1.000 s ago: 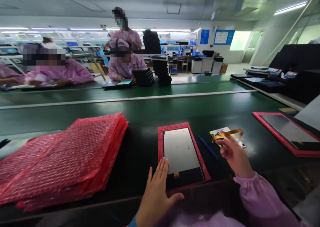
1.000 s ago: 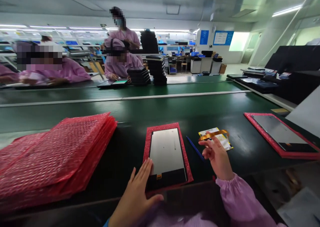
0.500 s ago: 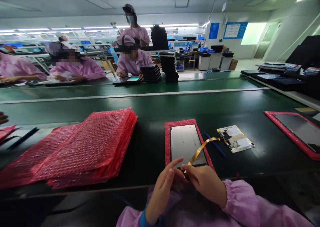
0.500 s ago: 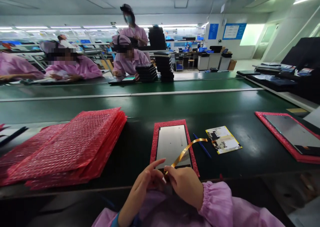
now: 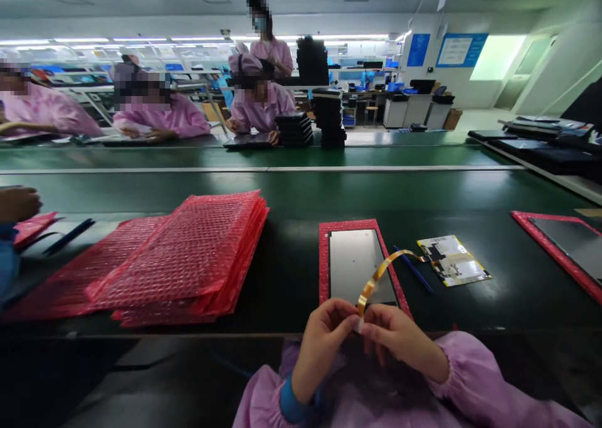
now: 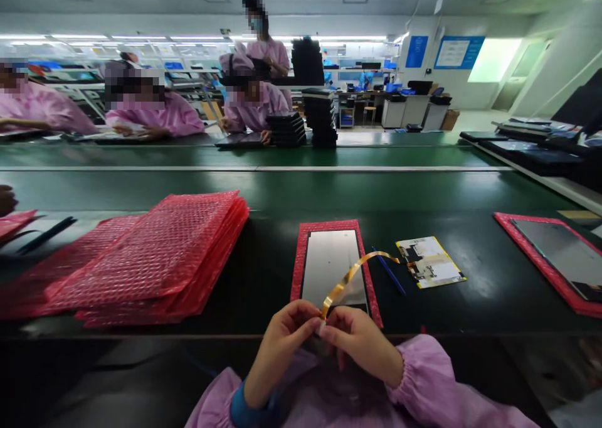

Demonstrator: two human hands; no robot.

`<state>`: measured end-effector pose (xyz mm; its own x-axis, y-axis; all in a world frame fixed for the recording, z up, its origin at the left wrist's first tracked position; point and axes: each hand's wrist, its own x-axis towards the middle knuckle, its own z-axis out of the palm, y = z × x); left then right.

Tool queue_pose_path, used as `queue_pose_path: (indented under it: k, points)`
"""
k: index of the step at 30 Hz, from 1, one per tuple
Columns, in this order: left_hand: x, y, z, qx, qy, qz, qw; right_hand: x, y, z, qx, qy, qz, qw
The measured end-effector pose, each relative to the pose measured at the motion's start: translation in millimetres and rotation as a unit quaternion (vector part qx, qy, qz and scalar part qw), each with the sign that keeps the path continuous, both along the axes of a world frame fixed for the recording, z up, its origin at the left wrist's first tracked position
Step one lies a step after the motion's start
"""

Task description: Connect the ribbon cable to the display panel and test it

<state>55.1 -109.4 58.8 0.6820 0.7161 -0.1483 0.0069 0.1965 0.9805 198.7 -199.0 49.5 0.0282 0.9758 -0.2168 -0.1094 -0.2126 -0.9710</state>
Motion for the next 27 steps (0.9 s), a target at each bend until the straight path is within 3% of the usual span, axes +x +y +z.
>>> queue_pose_path:
  k: [4, 7, 10, 12, 15, 21, 27]
  points:
    - [-1, -3, -9.8, 0.2, 0.045, 0.06, 0.977, -3, 11, -3.4, 0.038, 0.001, -0.093, 0.995]
    - [-8, 3, -17.1, 0.404, 0.113, 0.088, 0.903, 4, 21, -6.3, 0.08, -0.082, -0.147, 0.982]
    - [-17, 13, -22.3, 0.517, 0.182, 0.032, 0.836, 11, 30, -9.5, 0.097, -0.131, -0.153, 0.975]
    - [-20, 17, -23.7, 0.54, 0.2, -0.024, 0.817, 14, 35, -10.2, 0.112, -0.135, -0.138, 0.975]
    - [-20, 19, -22.6, 0.534, 0.195, -0.063, 0.82, 14, 38, -8.2, 0.132, -0.162, -0.128, 0.97]
    - [-18, 20, -19.7, 0.491, 0.177, -0.072, 0.85, 12, 37, -4.2, 0.137, -0.188, -0.115, 0.966]
    - [-21, 19, -25.4, 0.541, 0.122, -0.033, 0.832, 13, 36, -4.0, 0.143, -0.196, -0.081, 0.967]
